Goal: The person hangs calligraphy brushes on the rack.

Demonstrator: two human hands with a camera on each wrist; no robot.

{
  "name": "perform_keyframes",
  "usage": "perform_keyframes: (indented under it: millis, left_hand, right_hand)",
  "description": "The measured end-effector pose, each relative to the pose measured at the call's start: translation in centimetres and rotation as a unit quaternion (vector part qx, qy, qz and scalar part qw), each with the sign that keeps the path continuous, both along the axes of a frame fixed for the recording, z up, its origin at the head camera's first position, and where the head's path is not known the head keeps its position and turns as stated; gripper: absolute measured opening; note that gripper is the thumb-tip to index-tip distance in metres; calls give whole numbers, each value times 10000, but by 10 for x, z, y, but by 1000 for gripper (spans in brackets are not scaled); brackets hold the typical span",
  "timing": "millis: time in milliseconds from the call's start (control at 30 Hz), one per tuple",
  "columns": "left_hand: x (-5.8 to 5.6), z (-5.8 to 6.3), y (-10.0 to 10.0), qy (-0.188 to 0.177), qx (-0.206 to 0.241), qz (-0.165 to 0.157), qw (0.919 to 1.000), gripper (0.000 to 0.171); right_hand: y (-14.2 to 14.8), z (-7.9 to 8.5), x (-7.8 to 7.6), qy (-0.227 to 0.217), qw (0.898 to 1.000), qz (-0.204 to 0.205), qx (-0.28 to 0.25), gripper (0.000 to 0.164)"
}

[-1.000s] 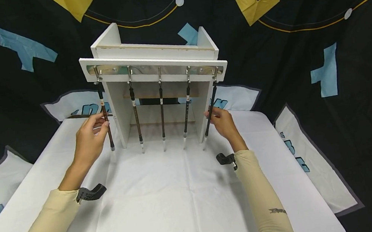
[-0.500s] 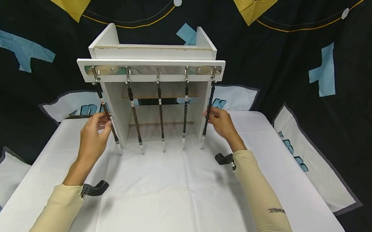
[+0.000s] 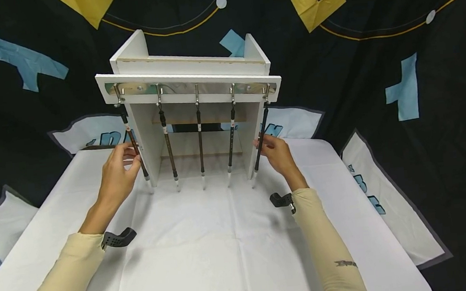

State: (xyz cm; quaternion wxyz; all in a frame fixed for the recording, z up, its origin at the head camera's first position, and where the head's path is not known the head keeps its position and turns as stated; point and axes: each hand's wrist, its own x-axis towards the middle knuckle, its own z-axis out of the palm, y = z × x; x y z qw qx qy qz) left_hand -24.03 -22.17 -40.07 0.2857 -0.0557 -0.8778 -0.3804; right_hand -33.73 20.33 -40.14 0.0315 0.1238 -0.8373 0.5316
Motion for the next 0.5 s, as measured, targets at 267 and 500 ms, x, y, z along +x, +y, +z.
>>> perform_keyframes:
  millis: [267, 500]
  left_hand:
    - [15, 7, -2, -68, -133, 87, 9999, 51]
    - [43, 11, -19, -671, -374, 160, 9969, 63]
  right_hand:
    - [17, -1, 11, 634, 9959, -353, 542, 47]
    - [26, 9, 35, 875, 9838, -741, 1380, 63]
